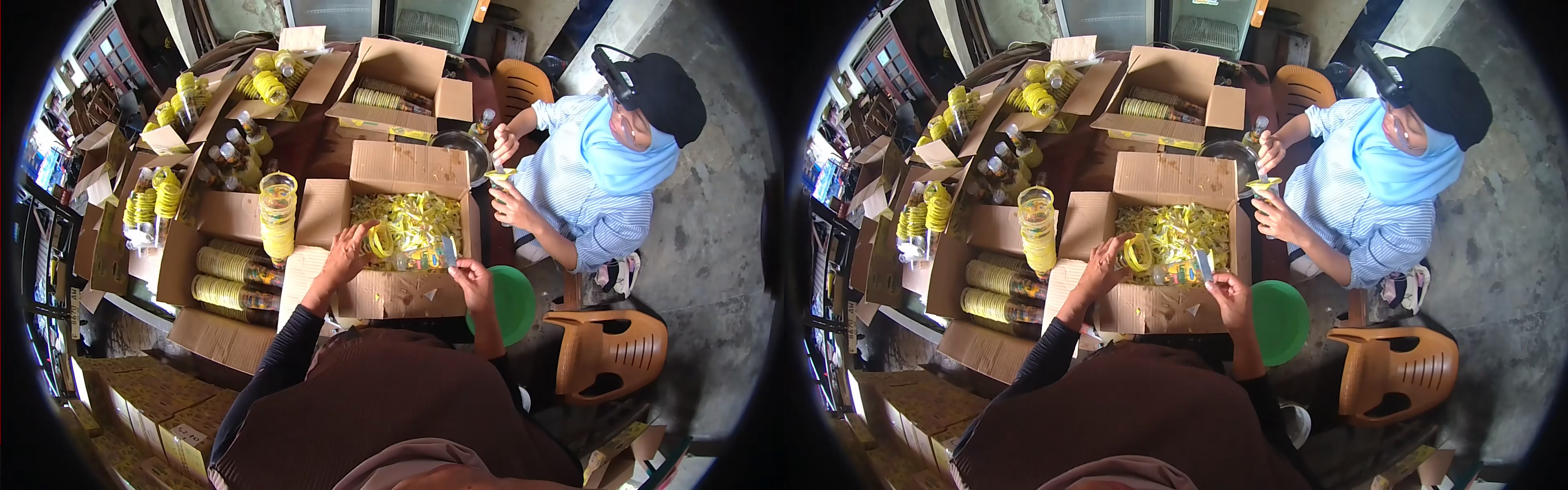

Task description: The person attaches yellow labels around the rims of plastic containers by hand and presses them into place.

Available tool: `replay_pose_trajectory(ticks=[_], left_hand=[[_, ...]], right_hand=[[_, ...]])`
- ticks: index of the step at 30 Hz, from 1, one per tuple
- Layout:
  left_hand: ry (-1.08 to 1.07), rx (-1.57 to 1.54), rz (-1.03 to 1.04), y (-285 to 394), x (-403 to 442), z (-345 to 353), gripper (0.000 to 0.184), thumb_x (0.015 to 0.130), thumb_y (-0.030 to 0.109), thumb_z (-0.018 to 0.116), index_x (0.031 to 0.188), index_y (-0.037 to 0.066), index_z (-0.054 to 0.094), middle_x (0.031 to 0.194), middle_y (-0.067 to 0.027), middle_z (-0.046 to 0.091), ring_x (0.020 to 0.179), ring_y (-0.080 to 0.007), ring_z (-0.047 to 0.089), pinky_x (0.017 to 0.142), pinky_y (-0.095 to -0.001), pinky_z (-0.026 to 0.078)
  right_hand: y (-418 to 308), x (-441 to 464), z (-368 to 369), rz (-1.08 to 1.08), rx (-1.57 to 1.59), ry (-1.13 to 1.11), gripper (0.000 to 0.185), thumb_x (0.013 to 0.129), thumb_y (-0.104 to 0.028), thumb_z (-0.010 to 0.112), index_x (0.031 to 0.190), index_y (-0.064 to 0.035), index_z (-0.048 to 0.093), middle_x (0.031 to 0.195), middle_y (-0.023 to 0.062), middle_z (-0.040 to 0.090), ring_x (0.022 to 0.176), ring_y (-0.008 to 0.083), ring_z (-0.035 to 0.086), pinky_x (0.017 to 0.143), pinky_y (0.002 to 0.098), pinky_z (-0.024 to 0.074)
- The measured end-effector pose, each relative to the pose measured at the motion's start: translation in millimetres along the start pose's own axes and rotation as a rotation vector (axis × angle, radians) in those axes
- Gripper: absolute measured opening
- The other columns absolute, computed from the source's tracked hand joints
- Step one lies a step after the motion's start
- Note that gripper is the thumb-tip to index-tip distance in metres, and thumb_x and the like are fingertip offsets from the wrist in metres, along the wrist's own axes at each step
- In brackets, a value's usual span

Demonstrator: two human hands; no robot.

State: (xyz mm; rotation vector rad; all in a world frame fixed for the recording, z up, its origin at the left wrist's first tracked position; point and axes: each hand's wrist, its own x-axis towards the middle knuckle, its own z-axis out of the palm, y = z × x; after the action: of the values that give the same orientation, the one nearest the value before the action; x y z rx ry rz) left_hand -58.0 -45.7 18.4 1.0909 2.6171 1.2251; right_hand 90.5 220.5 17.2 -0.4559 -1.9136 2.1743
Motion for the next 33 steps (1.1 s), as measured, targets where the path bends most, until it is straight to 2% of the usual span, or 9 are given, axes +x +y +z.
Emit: replay_pose_trajectory(ticks=[6, 9, 10, 11, 14, 18, 22, 26, 33], left_hand=[[-0.283, 0.150, -0.013, -26, 3, 21, 0.087, 0.074, -0.004, 0.052, 0.152, 0.020, 0.024, 0.149, -0.0116, 0.039, 0.144, -0.0326, 0.024, 0.116, -0.0606, 0.008], [-0.343, 0.190, -0.006, -10, -1, 17, 0.096, 0.064, 0.000, 0.058, 0.152, 0.020, 0.025, 0.153, -0.0113, 0.032, 0.146, -0.0343, 0.018, 0.116, -0.0613, 0.000], [-0.378, 0.196, -0.001, -4, 1, 13, 0.095, 0.069, 0.015, 0.073, 0.152, 0.019, 0.026, 0.156, -0.0121, 0.026, 0.147, -0.0355, 0.013, 0.116, -0.0614, 0.004], [-0.384, 0.192, 0.000, 3, 1, 9, 0.095, 0.069, 0.015, 0.073, 0.152, 0.019, 0.026, 0.156, -0.0121, 0.026, 0.147, -0.0355, 0.013, 0.116, -0.0614, 0.004], [-0.317, -0.077, 0.107, 21, 3, 14, 0.111, 0.061, 0.054, 0.084, 0.149, 0.011, 0.030, 0.150, -0.0169, 0.035, 0.143, -0.0372, 0.024, 0.115, -0.0532, 0.021], [-0.300, -0.179, 0.146, 41, -1, 17, 0.094, 0.068, 0.041, 0.085, 0.138, -0.003, 0.041, 0.131, -0.0225, 0.053, 0.117, -0.0361, 0.055, 0.099, -0.0442, 0.044], [-0.356, -0.286, -0.022, 48, -1, 18, 0.081, 0.071, 0.029, 0.085, 0.133, -0.003, 0.044, 0.118, -0.0199, 0.061, 0.110, -0.0316, 0.061, 0.090, -0.0383, 0.049], [-0.178, -0.471, 0.119, 47, -4, 17, 0.078, 0.071, 0.015, 0.084, 0.134, -0.001, 0.041, 0.119, -0.0186, 0.060, 0.109, -0.0331, 0.062, 0.092, -0.0390, 0.051], [-0.074, -0.195, 0.094, 34, -8, 16, 0.075, 0.074, 0.021, 0.081, 0.135, 0.003, 0.041, 0.123, -0.0189, 0.059, 0.112, -0.0348, 0.058, 0.097, -0.0433, 0.045]], right_hand=[[6, -7, 13, -0.125, -0.062, -0.018, 0.010, 0.088, 0.002, 0.066, 0.097, 0.0016, 0.061, 0.103, 0.0039, 0.063, 0.080, 0.0042, 0.054, 0.073, 0.0199, 0.0457], [5, -11, 18, -0.154, -0.109, -0.041, 0.010, 0.089, 0.001, 0.066, 0.098, 0.0018, 0.060, 0.106, 0.0053, 0.064, 0.080, 0.0040, 0.054, 0.072, 0.0203, 0.0461], [3, -14, 20, -0.172, -0.120, -0.053, 0.010, 0.089, 0.001, 0.066, 0.097, 0.0016, 0.060, 0.106, 0.0052, 0.064, 0.080, 0.0039, 0.054, 0.072, 0.0203, 0.0461], [1, -16, 23, -0.189, -0.131, -0.065, 0.009, 0.089, 0.001, 0.065, 0.097, 0.0014, 0.060, 0.106, 0.0050, 0.065, 0.080, 0.0038, 0.054, 0.072, 0.0203, 0.0460], [-11, -22, 35, -0.176, -0.121, -0.129, 0.007, 0.091, 0.000, 0.064, 0.097, 0.0013, 0.060, 0.108, 0.0046, 0.065, 0.080, 0.0040, 0.054, 0.071, 0.0203, 0.0459], [-15, -25, 41, -0.145, -0.182, -0.249, 0.006, 0.091, 0.001, 0.062, 0.096, 0.0017, 0.058, 0.107, 0.0058, 0.065, 0.083, 0.0053, 0.056, 0.072, 0.0214, 0.0470], [-19, -23, 44, -0.284, -0.131, -0.207, 0.010, 0.089, 0.002, 0.064, 0.098, 0.0006, 0.059, 0.110, 0.0071, 0.061, 0.081, 0.0068, 0.056, 0.072, 0.0226, 0.0478], [-32, -26, 30, -0.257, -0.104, -0.031, 0.013, 0.089, 0.001, 0.064, 0.101, 0.0004, 0.061, 0.096, 0.0045, 0.061, 0.077, 0.0079, 0.058, 0.070, 0.0222, 0.0469], [-41, -42, 37, -0.359, -0.556, 0.136, 0.013, 0.085, -0.003, 0.068, 0.098, -0.0025, 0.067, 0.084, 0.0063, 0.059, 0.069, 0.0141, 0.058, 0.064, 0.0265, 0.0467]])
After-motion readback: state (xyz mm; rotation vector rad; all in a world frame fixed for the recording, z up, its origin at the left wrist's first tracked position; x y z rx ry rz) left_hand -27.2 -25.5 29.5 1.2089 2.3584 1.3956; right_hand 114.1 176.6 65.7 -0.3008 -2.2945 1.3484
